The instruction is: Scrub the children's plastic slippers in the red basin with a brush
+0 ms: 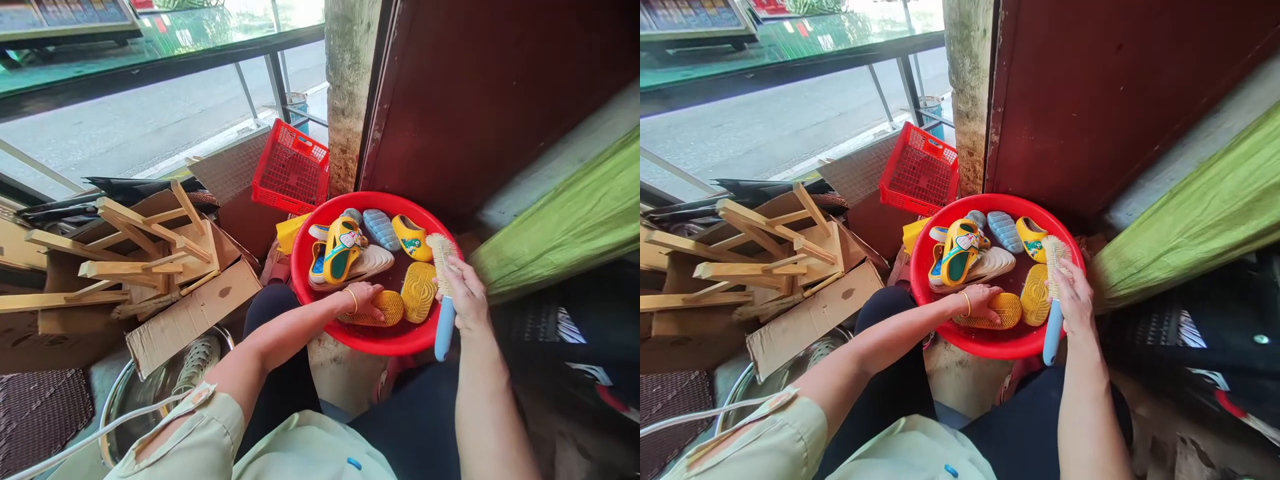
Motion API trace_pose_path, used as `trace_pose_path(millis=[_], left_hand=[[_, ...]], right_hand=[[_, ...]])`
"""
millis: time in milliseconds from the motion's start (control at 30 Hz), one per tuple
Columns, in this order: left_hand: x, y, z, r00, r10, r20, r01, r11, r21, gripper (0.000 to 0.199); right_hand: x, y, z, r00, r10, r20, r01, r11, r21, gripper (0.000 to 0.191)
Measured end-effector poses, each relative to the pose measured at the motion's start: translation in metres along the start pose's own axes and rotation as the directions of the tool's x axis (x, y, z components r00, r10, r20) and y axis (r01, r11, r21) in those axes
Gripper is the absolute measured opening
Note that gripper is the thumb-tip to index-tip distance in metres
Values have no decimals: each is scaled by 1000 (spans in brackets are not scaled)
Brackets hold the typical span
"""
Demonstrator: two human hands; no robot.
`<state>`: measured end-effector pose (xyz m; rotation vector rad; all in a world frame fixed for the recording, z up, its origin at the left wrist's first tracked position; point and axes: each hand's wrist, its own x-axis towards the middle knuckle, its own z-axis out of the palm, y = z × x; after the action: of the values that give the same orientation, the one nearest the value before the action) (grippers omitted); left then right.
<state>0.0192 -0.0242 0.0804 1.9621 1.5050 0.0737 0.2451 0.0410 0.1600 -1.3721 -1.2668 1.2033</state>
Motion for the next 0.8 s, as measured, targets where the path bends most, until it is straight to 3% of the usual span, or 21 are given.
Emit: trace_pose_path(millis=[133,333,467,567,700,800], left_hand=[[3,-9,-12,967,0,-255,-32,992,-120,81],[6,-16,-27,817,-56,-574,-240,872,-426,64],[8,-17,-29,754,-203,-625,-266,775,-573,63],[7,-18,-31,736,-263,-624,-261,741,-619,64],[0,-18,-36,761,-166,-627,-325,739,-590,74],[-5,-16,-39,777,-35,-629,-365,789,-495,110]], right_hand=[[-3,0,7,1000,-11,22,12,1000,-23,70],[-8,18,31,998,44,-52,-46,999,-29,73],[-21,22,50,997,65,31,-65,998,-27,75],[-29,15,55,994,25,103,-32,998,60,75],[-35,8,53,984,19,179,-42,991,129,72],[-40,11,52,983,-7,184,-22,988,155,71]])
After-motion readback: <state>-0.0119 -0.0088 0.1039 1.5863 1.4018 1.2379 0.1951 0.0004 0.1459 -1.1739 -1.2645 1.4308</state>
